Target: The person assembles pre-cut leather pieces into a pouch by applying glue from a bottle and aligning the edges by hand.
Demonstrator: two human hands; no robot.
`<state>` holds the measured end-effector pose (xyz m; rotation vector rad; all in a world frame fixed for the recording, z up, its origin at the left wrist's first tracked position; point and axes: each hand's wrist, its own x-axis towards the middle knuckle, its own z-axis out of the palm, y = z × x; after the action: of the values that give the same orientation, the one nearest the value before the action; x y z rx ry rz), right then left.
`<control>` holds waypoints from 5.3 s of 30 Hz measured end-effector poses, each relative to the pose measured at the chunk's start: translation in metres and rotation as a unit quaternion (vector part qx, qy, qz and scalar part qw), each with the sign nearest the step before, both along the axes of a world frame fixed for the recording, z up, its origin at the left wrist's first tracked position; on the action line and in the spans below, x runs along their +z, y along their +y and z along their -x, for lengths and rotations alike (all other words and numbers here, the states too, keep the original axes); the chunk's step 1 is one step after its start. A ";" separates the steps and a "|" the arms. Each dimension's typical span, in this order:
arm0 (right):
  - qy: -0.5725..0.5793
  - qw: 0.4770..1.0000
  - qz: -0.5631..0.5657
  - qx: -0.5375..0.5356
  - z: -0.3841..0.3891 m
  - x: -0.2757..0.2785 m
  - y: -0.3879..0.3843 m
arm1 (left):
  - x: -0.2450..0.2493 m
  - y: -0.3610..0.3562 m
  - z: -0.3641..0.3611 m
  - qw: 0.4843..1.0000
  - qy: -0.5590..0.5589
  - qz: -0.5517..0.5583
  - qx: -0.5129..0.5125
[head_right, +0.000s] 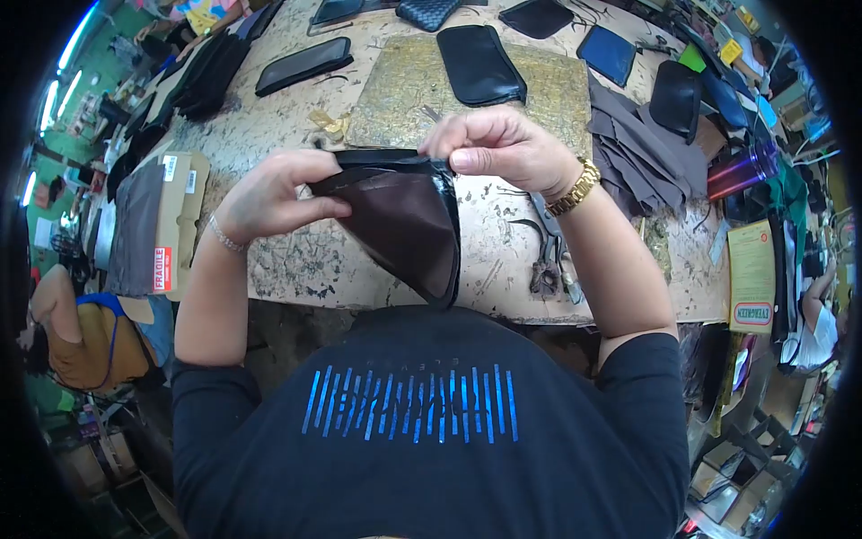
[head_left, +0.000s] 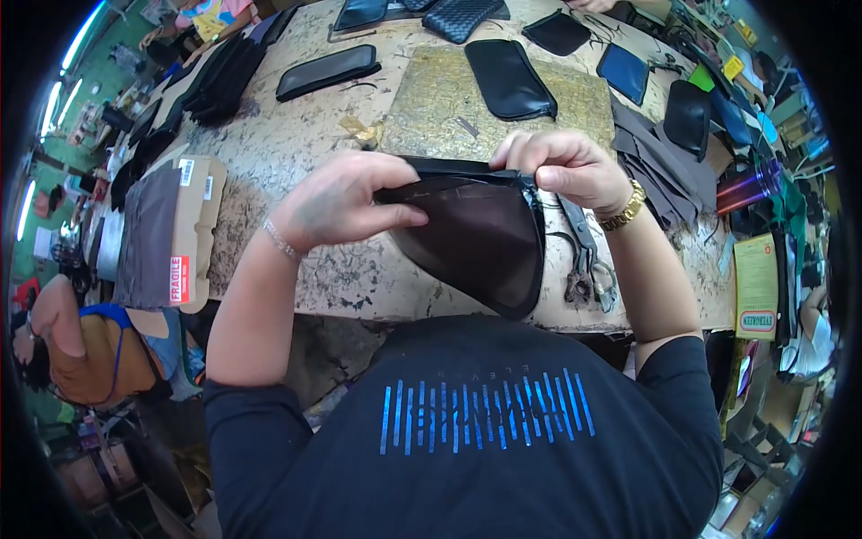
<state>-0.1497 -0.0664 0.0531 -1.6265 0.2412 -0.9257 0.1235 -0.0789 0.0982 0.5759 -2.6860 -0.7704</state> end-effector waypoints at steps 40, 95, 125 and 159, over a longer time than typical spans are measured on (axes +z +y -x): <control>0.294 0.927 0.219 -0.075 -0.030 0.009 -0.036 | -0.013 -0.008 -0.025 0.942 0.058 -0.328 0.047; 0.273 0.762 0.510 -0.290 -0.030 0.030 0.086 | -0.007 0.069 0.020 0.985 0.123 -0.103 0.072; 0.223 0.966 0.039 -0.126 -0.034 0.024 0.084 | -0.020 0.080 0.019 0.985 0.121 -0.114 0.047; -0.414 0.879 -0.235 0.032 -0.018 -0.060 0.024 | -0.016 0.037 0.035 0.996 0.004 0.053 0.066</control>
<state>-0.1315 -0.0420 -0.0066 -0.6917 -0.1775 -1.3077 0.0881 -0.0420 0.0824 0.7131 -2.6324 -0.5910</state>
